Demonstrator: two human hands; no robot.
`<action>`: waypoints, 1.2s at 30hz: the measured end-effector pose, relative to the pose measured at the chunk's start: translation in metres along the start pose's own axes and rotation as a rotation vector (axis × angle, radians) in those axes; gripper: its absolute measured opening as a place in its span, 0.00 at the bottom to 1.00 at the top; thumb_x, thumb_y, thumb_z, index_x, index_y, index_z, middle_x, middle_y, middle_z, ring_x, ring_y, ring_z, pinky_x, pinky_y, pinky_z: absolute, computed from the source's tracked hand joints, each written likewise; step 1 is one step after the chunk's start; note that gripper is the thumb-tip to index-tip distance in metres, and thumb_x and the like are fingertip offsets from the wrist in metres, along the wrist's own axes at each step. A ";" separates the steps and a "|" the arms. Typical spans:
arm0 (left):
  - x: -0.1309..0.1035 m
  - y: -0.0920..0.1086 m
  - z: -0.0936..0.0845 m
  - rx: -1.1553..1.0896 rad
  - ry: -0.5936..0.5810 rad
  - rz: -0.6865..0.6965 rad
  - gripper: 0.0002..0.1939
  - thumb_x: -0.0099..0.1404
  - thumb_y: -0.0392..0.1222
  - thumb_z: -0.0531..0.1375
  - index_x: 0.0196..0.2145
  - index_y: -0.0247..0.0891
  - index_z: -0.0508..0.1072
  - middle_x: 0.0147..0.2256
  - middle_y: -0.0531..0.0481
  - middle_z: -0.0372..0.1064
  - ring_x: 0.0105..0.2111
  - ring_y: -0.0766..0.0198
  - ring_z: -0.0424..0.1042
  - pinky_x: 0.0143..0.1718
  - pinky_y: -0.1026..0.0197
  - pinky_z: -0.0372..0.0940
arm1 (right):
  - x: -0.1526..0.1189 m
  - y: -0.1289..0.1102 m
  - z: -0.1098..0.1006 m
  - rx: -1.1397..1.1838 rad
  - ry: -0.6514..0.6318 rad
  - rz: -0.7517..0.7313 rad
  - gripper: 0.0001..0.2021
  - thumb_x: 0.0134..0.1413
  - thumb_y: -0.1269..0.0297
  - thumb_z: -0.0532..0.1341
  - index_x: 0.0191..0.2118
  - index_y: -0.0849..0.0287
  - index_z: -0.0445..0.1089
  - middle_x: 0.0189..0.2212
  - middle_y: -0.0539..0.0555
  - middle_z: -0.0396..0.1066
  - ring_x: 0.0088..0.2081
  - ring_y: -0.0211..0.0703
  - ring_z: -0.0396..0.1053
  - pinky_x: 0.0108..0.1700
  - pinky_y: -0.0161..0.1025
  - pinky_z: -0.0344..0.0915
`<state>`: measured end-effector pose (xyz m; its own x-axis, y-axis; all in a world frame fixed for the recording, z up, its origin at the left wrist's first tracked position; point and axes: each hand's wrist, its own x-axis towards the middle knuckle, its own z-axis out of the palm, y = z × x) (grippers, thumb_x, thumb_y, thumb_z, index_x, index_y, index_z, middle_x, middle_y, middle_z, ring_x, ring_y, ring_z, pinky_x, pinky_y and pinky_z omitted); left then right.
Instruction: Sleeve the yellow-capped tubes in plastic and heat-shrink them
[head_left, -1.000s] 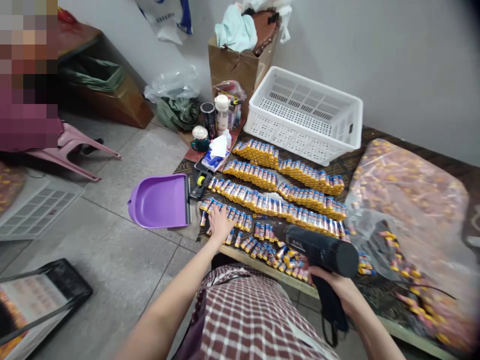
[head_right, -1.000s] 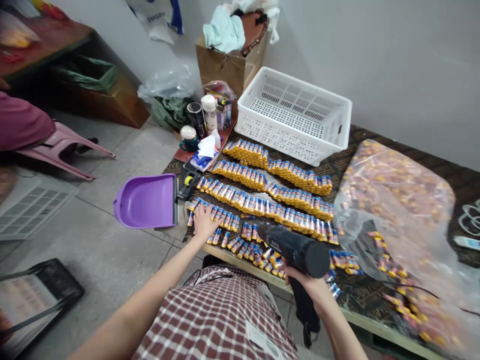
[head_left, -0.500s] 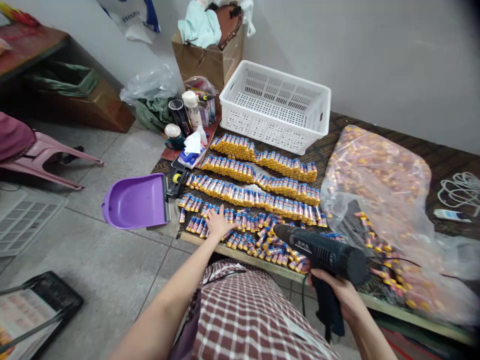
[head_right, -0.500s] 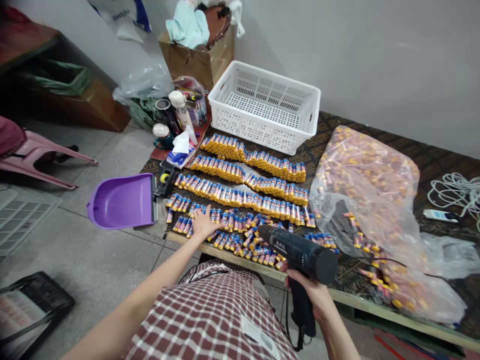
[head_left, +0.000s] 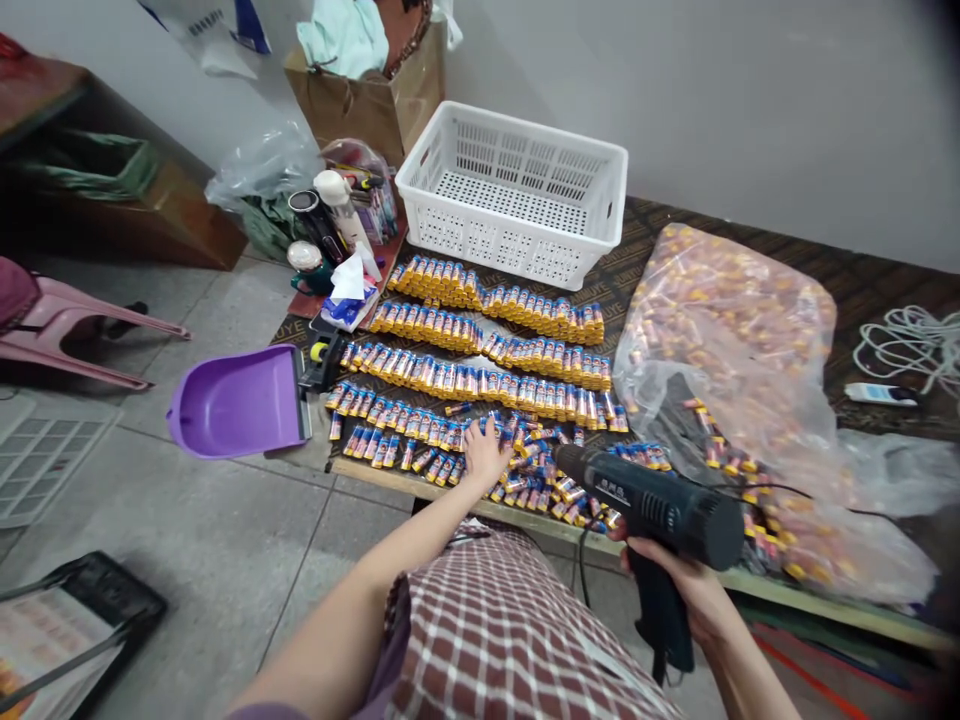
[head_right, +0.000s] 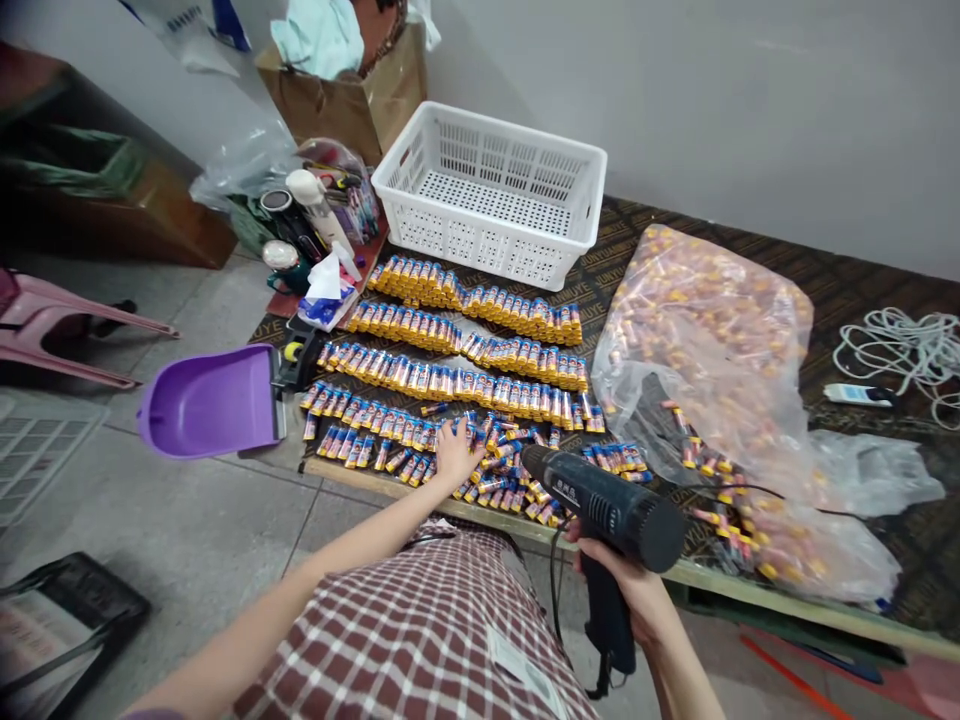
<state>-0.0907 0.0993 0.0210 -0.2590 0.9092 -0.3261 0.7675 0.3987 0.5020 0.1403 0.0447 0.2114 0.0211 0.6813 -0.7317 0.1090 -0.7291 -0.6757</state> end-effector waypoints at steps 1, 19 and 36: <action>-0.001 0.007 0.003 -0.040 -0.017 0.008 0.38 0.54 0.48 0.60 0.59 0.37 0.53 0.57 0.32 0.49 0.56 0.43 0.53 0.53 0.46 0.54 | 0.001 0.001 -0.003 0.012 -0.009 -0.001 0.16 0.37 0.56 0.68 0.31 0.63 0.73 0.22 0.54 0.71 0.24 0.42 0.66 0.27 0.38 0.64; -0.035 -0.148 -0.090 -0.261 0.252 -0.156 0.13 0.58 0.39 0.54 0.40 0.36 0.71 0.42 0.42 0.71 0.46 0.55 0.68 0.50 0.52 0.61 | 0.031 -0.017 0.045 -0.168 -0.259 -0.033 0.16 0.39 0.55 0.66 0.31 0.64 0.74 0.19 0.54 0.70 0.23 0.42 0.65 0.28 0.38 0.61; -0.036 -0.260 -0.120 -0.399 0.257 -0.275 0.14 0.57 0.38 0.55 0.41 0.36 0.72 0.41 0.43 0.73 0.41 0.59 0.72 0.47 0.53 0.65 | 0.044 -0.037 0.163 -0.288 -0.331 -0.056 0.10 0.39 0.59 0.66 0.25 0.61 0.73 0.20 0.52 0.70 0.24 0.42 0.65 0.32 0.39 0.61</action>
<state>-0.3516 -0.0230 -0.0017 -0.5922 0.7451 -0.3068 0.3822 0.5949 0.7071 -0.0246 0.0908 0.1894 -0.3069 0.6276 -0.7154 0.3742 -0.6116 -0.6971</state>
